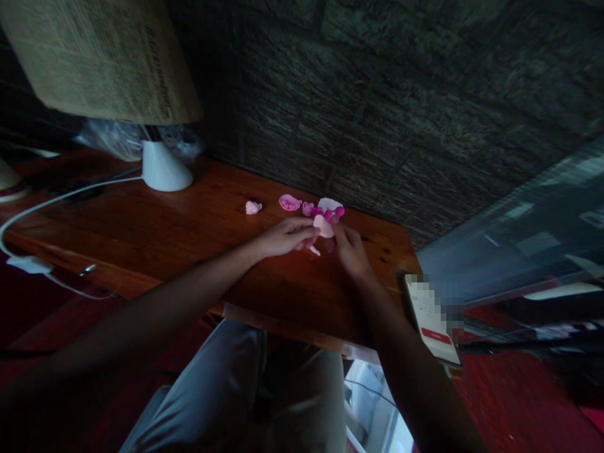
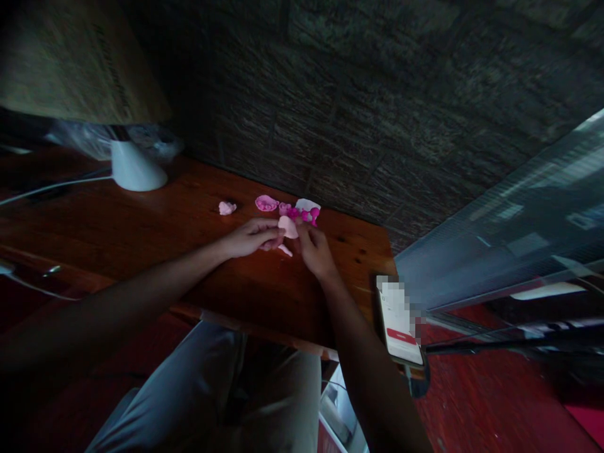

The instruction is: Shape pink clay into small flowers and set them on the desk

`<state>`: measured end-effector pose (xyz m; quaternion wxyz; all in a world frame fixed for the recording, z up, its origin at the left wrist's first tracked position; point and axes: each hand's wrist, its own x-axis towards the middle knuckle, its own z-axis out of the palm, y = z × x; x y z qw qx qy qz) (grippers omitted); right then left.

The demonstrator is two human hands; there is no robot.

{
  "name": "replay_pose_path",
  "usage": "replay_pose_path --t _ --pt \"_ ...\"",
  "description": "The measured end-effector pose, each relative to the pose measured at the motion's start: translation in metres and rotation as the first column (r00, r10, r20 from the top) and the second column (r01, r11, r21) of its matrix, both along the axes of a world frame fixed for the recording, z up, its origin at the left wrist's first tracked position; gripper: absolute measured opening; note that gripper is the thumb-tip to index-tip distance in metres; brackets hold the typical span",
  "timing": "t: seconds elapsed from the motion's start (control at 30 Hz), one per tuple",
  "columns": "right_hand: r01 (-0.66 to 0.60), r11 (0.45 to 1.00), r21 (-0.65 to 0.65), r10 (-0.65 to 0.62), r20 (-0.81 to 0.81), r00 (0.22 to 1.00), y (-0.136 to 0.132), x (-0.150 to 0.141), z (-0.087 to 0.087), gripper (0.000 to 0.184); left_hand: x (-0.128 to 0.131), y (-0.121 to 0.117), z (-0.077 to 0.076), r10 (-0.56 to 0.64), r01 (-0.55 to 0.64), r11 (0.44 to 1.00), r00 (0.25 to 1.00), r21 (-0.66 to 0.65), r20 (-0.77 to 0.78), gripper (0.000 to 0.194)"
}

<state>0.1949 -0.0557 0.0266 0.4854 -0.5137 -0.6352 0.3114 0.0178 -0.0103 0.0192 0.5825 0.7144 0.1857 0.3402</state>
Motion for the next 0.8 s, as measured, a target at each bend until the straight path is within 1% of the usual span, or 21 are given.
replay_pose_path --t 0.07,0.13,0.27,0.37,0.43,0.5,0.57,0.63,0.73,0.8 --pt "-0.021 1.000 -0.005 0.021 -0.024 0.999 -0.0001 -0.0010 -0.0010 0.063 -0.0008 -0.0006 0.0008 0.028 -0.028 1.000 1.000 0.009 0.012 0.029" --pt "-0.027 0.999 0.023 0.028 -0.031 0.999 -0.0011 -0.0034 -0.0016 0.061 -0.0008 -0.0013 0.0012 0.049 -0.049 0.999 0.998 0.002 0.036 0.033" --pt "-0.007 0.992 0.127 0.007 -0.006 1.000 -0.0038 -0.0089 -0.0014 0.057 0.0012 -0.0018 -0.0003 0.031 -0.030 0.999 0.999 -0.041 0.023 0.040" --pt "0.017 0.987 0.157 -0.016 -0.006 1.000 -0.0037 -0.0101 -0.0022 0.058 0.0028 -0.0010 -0.0025 0.039 -0.037 0.997 0.999 -0.066 0.029 0.038" --pt "0.011 0.989 0.146 -0.010 -0.009 1.000 -0.0028 -0.0090 -0.0029 0.058 0.0027 -0.0004 -0.0029 0.037 -0.034 0.997 0.999 -0.064 0.041 0.035" --pt "-0.012 0.993 0.119 0.014 -0.013 1.000 -0.0020 -0.0074 -0.0033 0.060 0.0015 0.0000 -0.0022 0.027 -0.026 0.999 0.999 -0.032 0.027 0.033" --pt "-0.049 0.996 0.076 0.051 -0.021 0.998 -0.0016 -0.0062 -0.0033 0.062 0.0000 0.0000 -0.0009 0.023 -0.023 1.000 1.000 0.010 0.009 0.034" --pt "-0.099 0.995 0.024 0.100 -0.045 0.994 -0.0013 -0.0060 -0.0036 0.064 -0.0011 -0.0002 0.0001 0.031 -0.031 0.999 0.999 0.021 0.014 0.035" --pt "-0.191 0.981 -0.037 0.185 -0.112 0.976 -0.0003 -0.0068 -0.0056 0.061 -0.0009 -0.0007 0.0006 0.026 -0.025 0.999 0.999 -0.042 0.023 0.033" --pt "-0.238 0.970 -0.053 0.227 -0.160 0.961 0.0002 -0.0075 -0.0073 0.057 0.0000 -0.0009 0.0006 0.015 -0.014 0.995 1.000 -0.101 0.008 0.032"
